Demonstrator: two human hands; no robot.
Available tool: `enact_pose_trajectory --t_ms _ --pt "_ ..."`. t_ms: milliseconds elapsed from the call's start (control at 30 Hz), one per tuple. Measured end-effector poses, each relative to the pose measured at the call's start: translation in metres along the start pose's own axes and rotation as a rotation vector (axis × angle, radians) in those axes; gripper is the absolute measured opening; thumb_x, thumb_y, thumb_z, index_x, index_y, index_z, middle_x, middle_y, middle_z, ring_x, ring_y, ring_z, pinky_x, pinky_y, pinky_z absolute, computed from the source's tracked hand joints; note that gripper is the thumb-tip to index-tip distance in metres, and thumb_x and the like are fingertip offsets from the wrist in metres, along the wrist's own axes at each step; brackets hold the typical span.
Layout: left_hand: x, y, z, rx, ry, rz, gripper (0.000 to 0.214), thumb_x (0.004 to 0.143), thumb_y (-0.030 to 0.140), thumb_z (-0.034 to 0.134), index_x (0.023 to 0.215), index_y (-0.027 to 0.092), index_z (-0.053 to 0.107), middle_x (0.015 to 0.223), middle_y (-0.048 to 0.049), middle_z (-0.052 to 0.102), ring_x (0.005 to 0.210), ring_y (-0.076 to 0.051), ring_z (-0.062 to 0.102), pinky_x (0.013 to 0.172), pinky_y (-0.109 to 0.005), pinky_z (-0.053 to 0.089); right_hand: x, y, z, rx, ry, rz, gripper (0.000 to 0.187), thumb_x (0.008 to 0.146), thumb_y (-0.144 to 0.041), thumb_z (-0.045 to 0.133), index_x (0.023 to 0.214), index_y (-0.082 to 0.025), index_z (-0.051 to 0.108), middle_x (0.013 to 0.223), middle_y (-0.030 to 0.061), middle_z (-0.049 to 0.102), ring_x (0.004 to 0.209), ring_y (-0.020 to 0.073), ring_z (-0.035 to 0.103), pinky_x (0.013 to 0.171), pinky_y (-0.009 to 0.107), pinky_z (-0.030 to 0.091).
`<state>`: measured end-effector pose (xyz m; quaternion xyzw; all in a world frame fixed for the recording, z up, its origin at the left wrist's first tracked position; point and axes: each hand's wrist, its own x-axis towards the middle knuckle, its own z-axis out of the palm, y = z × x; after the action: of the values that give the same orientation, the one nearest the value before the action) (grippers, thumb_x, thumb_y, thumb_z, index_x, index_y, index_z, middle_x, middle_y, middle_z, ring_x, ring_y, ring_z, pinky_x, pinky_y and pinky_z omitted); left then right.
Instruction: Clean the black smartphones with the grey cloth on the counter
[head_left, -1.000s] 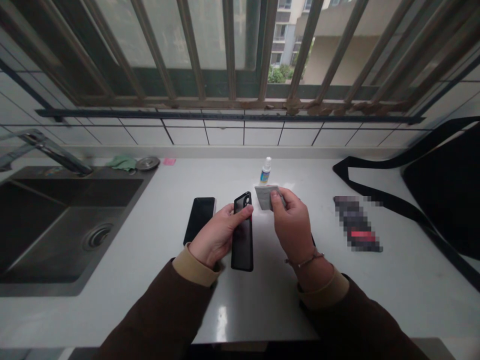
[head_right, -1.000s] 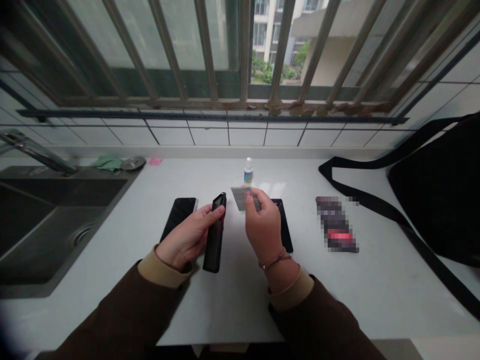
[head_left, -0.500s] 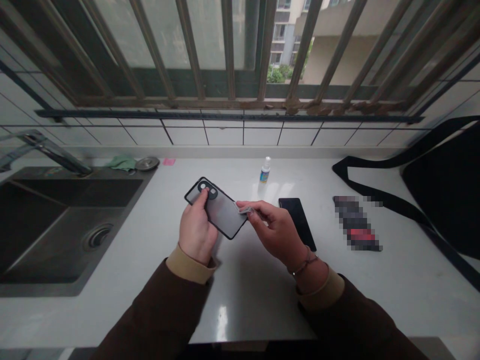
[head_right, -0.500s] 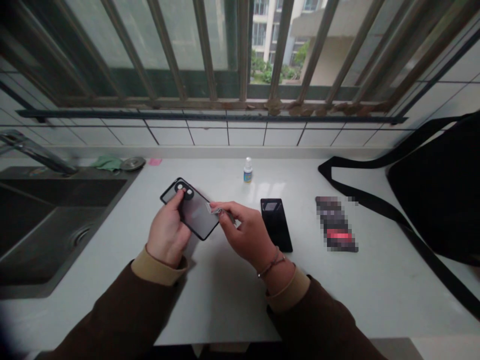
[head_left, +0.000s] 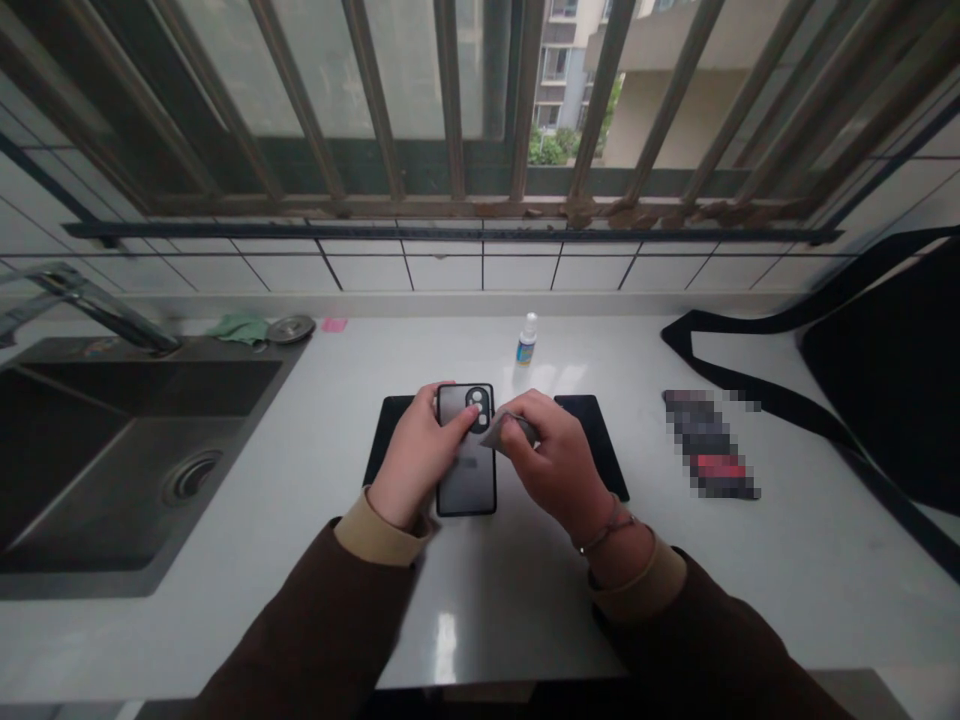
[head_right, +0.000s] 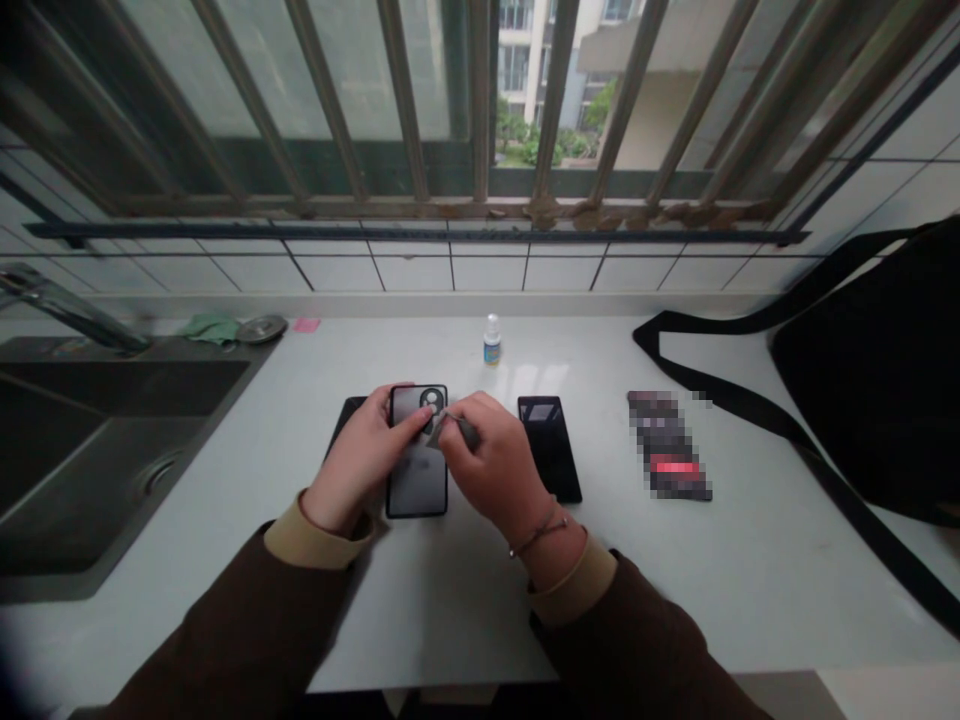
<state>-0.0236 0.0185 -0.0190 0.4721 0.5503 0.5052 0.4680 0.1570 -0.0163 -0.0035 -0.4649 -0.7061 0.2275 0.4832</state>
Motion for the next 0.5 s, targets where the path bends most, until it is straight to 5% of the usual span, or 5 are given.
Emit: enact_pose_trajectory --t_ms 333,500 --pt "-0.007 -0.025 0.010 0.421 -0.039 0.221 0.063 0.084 0.016 0.077 0.144 0.020 0.057 0.132 -0.0174 0.066 0.137 -0.037 0.059 0.122 -0.056 0.040 0.004 0.012 0.003 -0.085 0.030 0.160 0.022 0.098 -0.027 0.053 0.081 -0.023 0.066 0.081 0.0038 0.070 0.079 0.0212 0.064 0.075 0.035 0.047" --pt "-0.015 -0.017 0.008 0.723 -0.219 0.347 0.065 0.086 0.031 0.082 0.145 0.018 0.059 0.157 -0.0239 0.051 0.156 -0.043 0.039 0.129 -0.062 0.028 0.011 0.019 -0.011 -0.118 0.120 0.229 0.024 0.098 -0.033 0.054 0.083 -0.022 0.069 0.077 0.0026 0.070 0.074 0.0204 0.063 0.072 0.034 0.045"
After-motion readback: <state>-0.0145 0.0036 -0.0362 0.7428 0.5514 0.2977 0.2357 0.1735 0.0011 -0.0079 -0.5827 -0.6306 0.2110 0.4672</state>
